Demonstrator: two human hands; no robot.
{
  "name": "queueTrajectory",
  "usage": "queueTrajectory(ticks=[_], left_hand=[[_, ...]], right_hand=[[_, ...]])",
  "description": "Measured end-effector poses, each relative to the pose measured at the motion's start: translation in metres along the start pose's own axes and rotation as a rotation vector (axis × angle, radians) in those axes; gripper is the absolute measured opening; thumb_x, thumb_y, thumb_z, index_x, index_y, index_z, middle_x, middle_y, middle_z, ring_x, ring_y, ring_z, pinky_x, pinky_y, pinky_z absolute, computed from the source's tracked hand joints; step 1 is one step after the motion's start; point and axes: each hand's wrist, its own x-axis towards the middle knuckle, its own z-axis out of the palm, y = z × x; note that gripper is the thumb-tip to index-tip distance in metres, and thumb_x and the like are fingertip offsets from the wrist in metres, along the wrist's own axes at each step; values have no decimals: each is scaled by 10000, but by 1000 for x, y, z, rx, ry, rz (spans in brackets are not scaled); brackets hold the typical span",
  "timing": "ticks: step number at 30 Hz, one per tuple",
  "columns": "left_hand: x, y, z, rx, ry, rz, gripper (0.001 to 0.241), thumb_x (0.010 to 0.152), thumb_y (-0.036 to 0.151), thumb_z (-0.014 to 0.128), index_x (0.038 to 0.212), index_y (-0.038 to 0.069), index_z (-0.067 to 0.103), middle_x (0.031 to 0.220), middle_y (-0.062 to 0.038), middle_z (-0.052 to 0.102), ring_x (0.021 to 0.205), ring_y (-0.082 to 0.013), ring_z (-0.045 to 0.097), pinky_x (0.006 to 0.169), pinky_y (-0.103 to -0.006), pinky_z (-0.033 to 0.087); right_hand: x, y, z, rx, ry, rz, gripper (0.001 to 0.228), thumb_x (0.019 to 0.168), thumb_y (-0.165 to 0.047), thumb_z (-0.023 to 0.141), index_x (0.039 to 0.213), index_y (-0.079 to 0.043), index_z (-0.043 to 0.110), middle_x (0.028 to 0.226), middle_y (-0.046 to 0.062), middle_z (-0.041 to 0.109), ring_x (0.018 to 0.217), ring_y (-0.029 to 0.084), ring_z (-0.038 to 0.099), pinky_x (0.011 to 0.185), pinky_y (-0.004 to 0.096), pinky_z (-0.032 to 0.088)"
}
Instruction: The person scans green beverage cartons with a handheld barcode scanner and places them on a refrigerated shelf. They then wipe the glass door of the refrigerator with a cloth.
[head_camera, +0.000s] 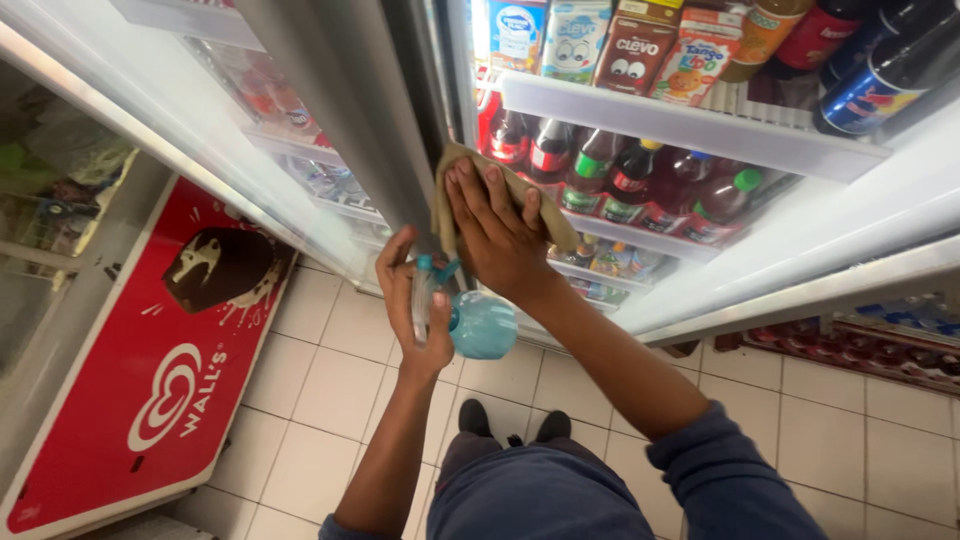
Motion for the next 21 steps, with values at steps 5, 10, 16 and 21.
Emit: queueTrajectory(ticks=[5, 10, 16, 21], left_hand=[[-3, -6, 9, -79, -104, 12, 401, 1025, 343, 547, 1113, -43, 615, 1551, -246, 435, 1412, -356, 502, 1188, -463, 425], [-12, -1, 56, -152, -241, 69, 379, 1018, 286, 582, 1117, -79, 615, 1569, -313, 416, 1446, -413, 501, 1184, -473, 429], [-18, 20, 123, -345, -469, 183, 494, 1034, 363, 573, 1133, -114, 655, 1554, -347, 434, 1460, -438, 516, 1213, -503, 470], [-16, 43, 160, -479, -627, 292, 478, 1031, 383, 607, 1088, -89, 655, 1569, -351, 404, 1506, -474, 452, 1232, -519, 447]], right_hand=[[-11, 28, -24, -157, -77, -173, 486, 1095, -193, 421, 1566, -199, 538, 1641, -52, 451, 1558, 156, 302, 1300, 490, -87], [-51, 74, -51, -248, -153, -259, 483, 1082, -215, 425, 1545, -265, 555, 1626, -129, 448, 1534, 84, 309, 1296, 498, -101], [-121, 144, -81, -301, -65, -146, 400, 1177, -404, 469, 1523, -270, 619, 1623, -67, 473, 1556, 174, 282, 1300, 531, -103], [-182, 206, -114, -291, 10, 79, 363, 1092, -327, 677, 1414, -162, 701, 1609, 68, 496, 1570, 312, 311, 1298, 574, 20]])
